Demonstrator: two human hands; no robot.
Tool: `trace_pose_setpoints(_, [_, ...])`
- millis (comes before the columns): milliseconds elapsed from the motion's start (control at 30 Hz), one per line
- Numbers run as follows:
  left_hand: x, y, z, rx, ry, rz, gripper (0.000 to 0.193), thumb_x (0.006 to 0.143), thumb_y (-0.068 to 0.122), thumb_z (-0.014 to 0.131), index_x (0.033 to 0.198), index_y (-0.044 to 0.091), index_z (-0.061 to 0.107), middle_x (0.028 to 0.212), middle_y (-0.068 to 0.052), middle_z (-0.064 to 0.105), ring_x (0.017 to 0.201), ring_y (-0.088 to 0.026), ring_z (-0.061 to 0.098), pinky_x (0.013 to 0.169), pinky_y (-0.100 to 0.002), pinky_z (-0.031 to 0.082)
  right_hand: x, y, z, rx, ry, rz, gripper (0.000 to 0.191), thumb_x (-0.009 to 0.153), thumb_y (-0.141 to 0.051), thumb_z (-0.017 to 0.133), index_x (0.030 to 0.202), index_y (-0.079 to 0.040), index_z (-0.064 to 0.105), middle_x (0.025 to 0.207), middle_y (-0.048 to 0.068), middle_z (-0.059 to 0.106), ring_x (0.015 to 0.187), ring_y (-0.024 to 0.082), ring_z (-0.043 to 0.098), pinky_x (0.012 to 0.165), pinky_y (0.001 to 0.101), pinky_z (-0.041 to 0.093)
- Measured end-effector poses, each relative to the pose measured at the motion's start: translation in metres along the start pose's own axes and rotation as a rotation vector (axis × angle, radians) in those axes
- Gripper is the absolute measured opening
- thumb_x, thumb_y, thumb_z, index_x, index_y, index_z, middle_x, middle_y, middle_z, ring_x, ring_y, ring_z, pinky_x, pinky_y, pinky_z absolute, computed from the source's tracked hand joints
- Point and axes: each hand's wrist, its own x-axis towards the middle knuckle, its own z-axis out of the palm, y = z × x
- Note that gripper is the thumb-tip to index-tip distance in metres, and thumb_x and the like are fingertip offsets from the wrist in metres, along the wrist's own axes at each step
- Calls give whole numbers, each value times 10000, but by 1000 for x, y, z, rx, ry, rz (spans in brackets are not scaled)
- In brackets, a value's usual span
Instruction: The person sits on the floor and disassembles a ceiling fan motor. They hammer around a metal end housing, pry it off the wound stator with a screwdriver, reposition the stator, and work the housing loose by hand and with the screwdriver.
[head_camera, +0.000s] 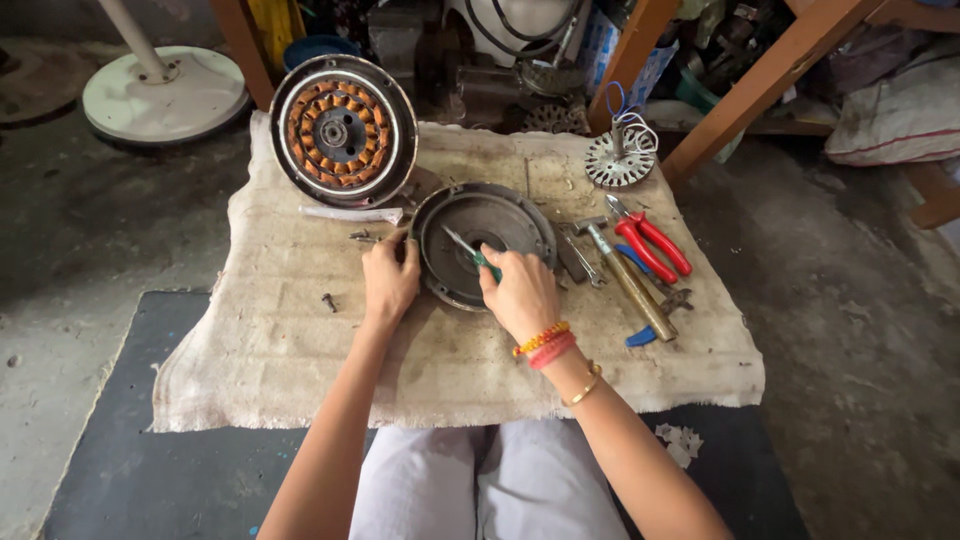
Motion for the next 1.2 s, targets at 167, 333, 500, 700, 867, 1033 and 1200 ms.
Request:
trace_pose_setpoints(167, [-1, 3, 1, 11, 16, 27, 276, 934, 141, 612, 1106, -32, 739, 828, -288, 702, 781, -391, 745, 711, -430, 570, 0, 5, 4, 56, -22, 15, 256, 860, -245, 746, 1087, -133, 789, 953, 204, 741, 896, 404, 698, 794, 479, 567])
trace_pose_setpoints(333, [-1, 5, 0, 8, 33, 42, 239, 930, 127, 620, 1049, -41, 741, 784, -276, 701, 726, -347, 751, 673, -409, 572, 2, 0, 17, 69, -1, -64, 254, 825, -228, 743, 1023, -75, 787, 920, 213, 737, 889, 421, 681, 787, 520, 546])
trace_pose_setpoints(500, [-1, 5, 1, -20, -54, -117, 244, 958, 142, 593, 1035, -38, 739, 719, -259, 695, 621, -305, 741, 619, -401, 551, -1, -22, 22, -35, 43, 146, 227, 910, -232, 698, 1057, -70, 756, 914, 236, 722, 879, 430, 681, 778, 531, 552])
trace_pose_setpoints(700, [-2, 7, 2, -35, -9, -3, 240, 926, 115, 604, 1036, -47, 743, 695, -246, 688, 601, -273, 730, 580, -384, 545, 1, -38, 11, 0, 74, 38, 212, 837, -205, 714, 949, -31, 760, 823, 252, 714, 786, 455, 691, 701, 541, 559])
trace_pose_setpoints(867, [-2, 8, 1, -106, -97, -188, 258, 938, 133, 584, 1060, -36, 734, 654, -225, 701, 537, -268, 696, 540, -395, 530, 7, -40, 14, -50, 7, 132, 181, 866, -189, 694, 944, -38, 756, 836, 243, 716, 805, 445, 701, 719, 531, 570])
trace_pose_setpoints(1033, [-2, 7, 2, -55, 15, 55, 228, 933, 110, 614, 1013, -66, 734, 697, -231, 691, 599, -229, 731, 580, -379, 546, 8, -34, 16, -14, 42, 71, 194, 855, -202, 720, 936, -30, 757, 845, 235, 719, 803, 448, 699, 717, 529, 568])
trace_pose_setpoints(1200, [-1, 8, 1, -71, -77, -152, 241, 935, 144, 600, 1003, -51, 723, 634, -224, 677, 522, -259, 689, 543, -399, 529, 10, -14, 21, 50, 51, 48, 248, 812, -230, 739, 987, -57, 771, 931, 218, 732, 880, 420, 703, 773, 506, 568])
